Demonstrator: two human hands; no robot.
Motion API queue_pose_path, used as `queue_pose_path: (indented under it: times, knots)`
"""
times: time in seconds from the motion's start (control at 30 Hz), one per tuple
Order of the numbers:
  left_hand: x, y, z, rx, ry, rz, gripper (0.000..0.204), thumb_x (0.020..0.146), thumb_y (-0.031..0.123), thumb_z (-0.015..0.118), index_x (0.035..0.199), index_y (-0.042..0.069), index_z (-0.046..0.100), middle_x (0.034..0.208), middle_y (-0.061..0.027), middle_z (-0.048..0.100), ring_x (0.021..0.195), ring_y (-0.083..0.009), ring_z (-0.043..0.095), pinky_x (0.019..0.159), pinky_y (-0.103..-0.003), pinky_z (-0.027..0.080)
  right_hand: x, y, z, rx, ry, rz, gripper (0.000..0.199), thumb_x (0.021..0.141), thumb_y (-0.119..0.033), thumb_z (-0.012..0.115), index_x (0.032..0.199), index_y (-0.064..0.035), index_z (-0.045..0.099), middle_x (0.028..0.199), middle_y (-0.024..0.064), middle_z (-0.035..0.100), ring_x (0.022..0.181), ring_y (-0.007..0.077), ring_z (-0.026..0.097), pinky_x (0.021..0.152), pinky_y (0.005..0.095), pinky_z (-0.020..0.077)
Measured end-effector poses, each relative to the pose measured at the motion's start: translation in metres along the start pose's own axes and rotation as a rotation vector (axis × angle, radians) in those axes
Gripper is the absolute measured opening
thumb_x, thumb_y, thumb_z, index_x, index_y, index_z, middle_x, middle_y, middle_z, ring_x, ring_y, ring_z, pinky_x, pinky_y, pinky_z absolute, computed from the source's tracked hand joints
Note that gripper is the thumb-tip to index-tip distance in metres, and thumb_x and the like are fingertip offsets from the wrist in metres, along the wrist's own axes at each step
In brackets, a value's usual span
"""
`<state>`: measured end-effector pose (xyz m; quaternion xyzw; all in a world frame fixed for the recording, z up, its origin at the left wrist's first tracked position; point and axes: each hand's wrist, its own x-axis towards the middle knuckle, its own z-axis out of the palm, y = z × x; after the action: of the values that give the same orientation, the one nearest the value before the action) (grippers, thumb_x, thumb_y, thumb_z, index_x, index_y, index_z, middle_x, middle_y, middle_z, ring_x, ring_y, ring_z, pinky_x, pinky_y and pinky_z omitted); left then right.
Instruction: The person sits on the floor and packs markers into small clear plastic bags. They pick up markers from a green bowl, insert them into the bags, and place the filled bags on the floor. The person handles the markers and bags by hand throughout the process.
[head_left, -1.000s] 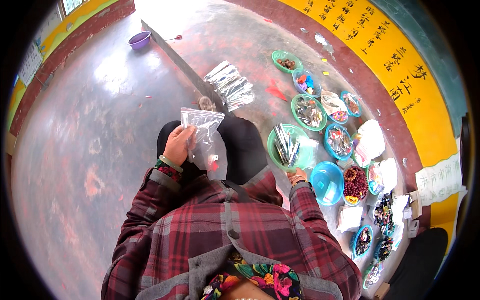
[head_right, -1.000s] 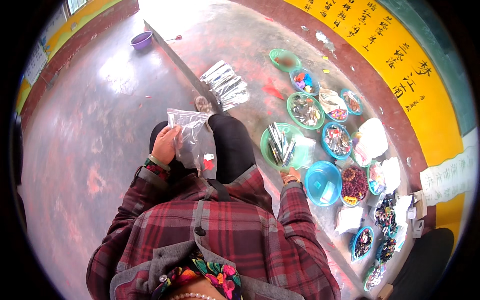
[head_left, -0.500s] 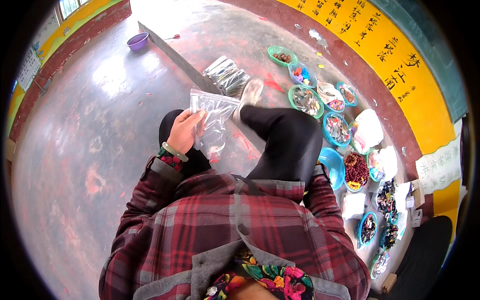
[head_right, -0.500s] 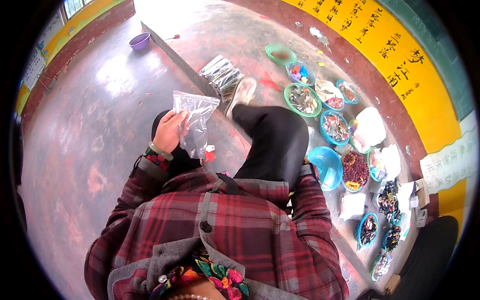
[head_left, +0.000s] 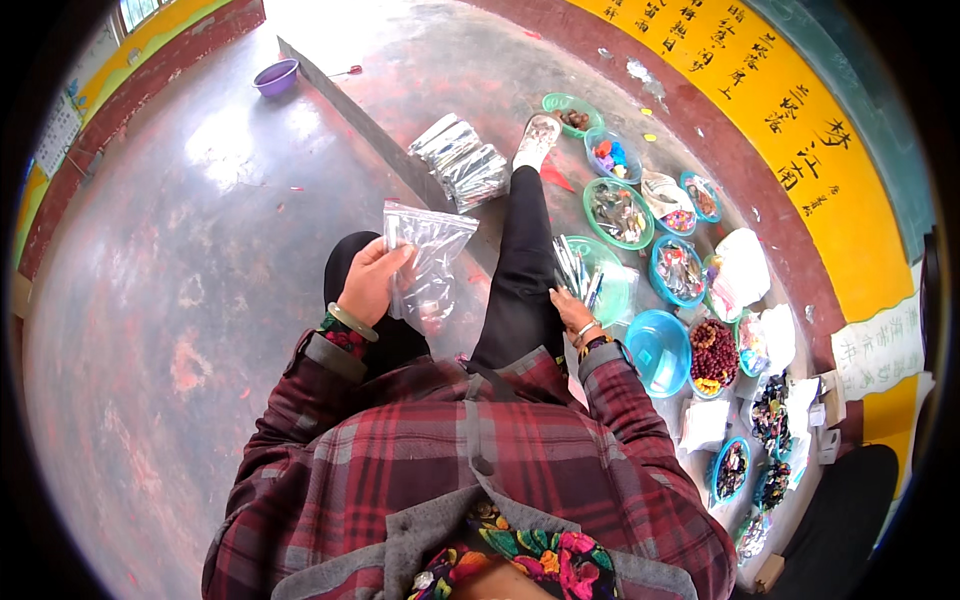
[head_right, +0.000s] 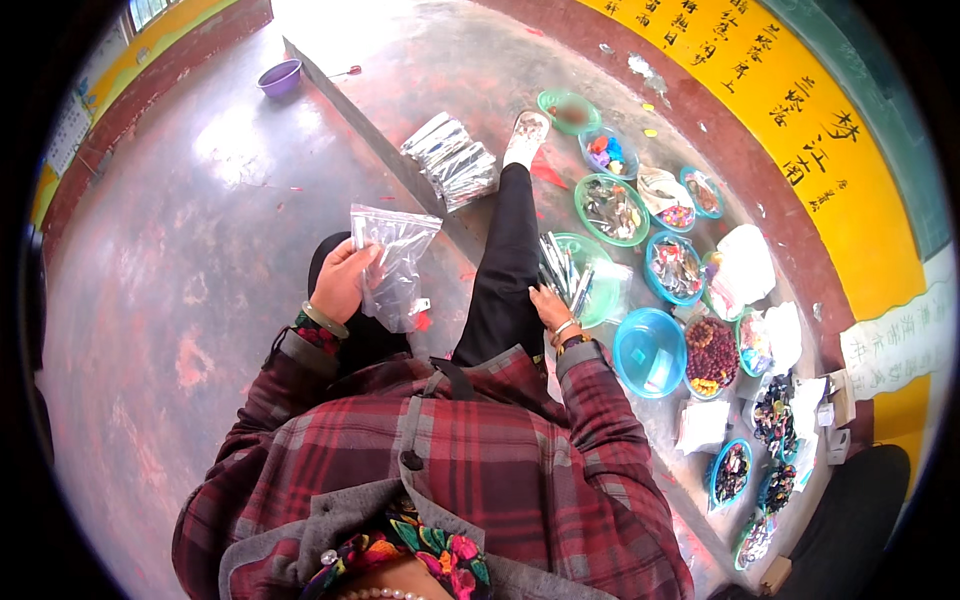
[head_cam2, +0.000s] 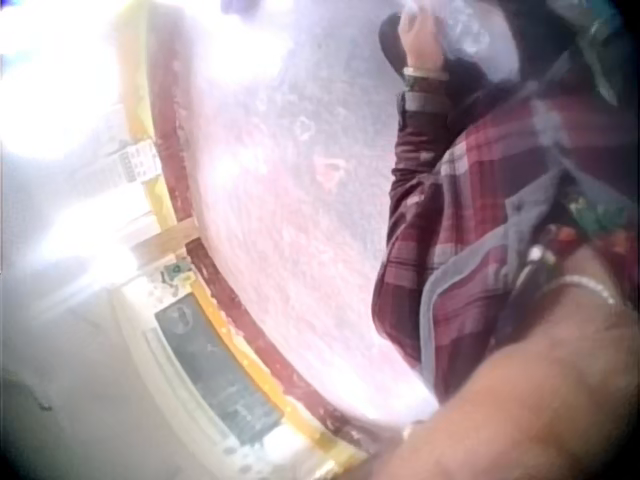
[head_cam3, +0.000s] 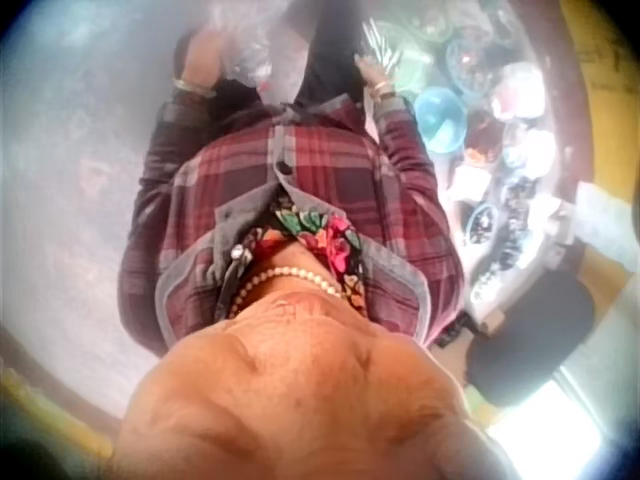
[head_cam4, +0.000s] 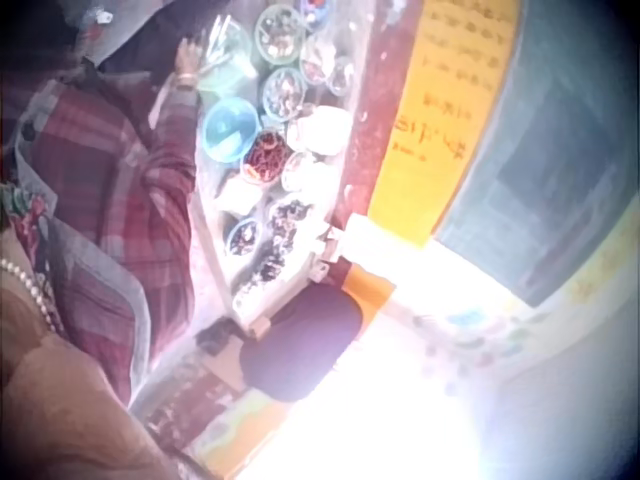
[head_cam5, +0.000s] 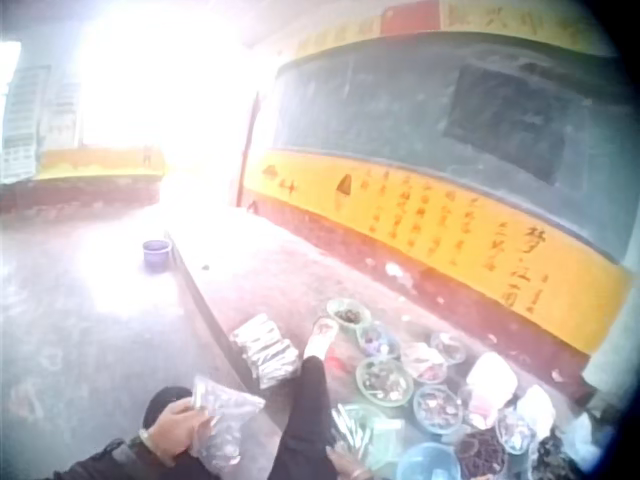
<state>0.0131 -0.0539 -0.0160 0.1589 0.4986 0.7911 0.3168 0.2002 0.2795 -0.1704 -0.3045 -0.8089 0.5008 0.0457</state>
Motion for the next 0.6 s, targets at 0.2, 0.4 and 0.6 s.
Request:
queue_pose_path:
  times: [0.2,0.4,0.6]
  knots:
    - [0.015,-0.022,0.003,-0.116,-0.028,-0.135,0.009,0.087,0.01,0.054,0.093,0.004,0.058,0.083,-0.0004,0.058,0.071,-0.0102,0.055,0.064,-0.024,0.045,0.007,0.04,0.0,0.323,0.182,0.386,0.051,0.09,-0.041,0.046,0.112,0.0041,0.052,0.116,0.0191,0.056,0.102,0.0278,0.054,0.086,0.0325,0.0414]
    - [0.03,-0.036,-0.011,-0.053,-0.153,-0.188,0.008,0.087,0.009,0.055,0.091,0.004,0.058,0.08,-0.0013,0.058,0.07,-0.0109,0.055,0.065,-0.025,0.045,-0.01,0.048,0.012,1.059,0.368,0.894,0.048,0.087,-0.037,0.048,0.114,0.0021,0.047,0.103,0.0203,0.059,0.084,0.0326,0.058,0.076,0.0408,0.0466]
    - [0.039,-0.043,-0.009,-0.094,-0.131,-0.242,0.008,0.086,0.009,0.055,0.09,0.003,0.059,0.079,-0.002,0.059,0.069,-0.011,0.055,0.063,-0.024,0.043,0.016,0.16,0.002,0.15,0.779,0.616,0.03,0.08,-0.022,0.055,0.102,-0.0008,0.056,0.087,0.017,0.063,0.079,0.0303,0.062,0.062,0.0392,0.0469]
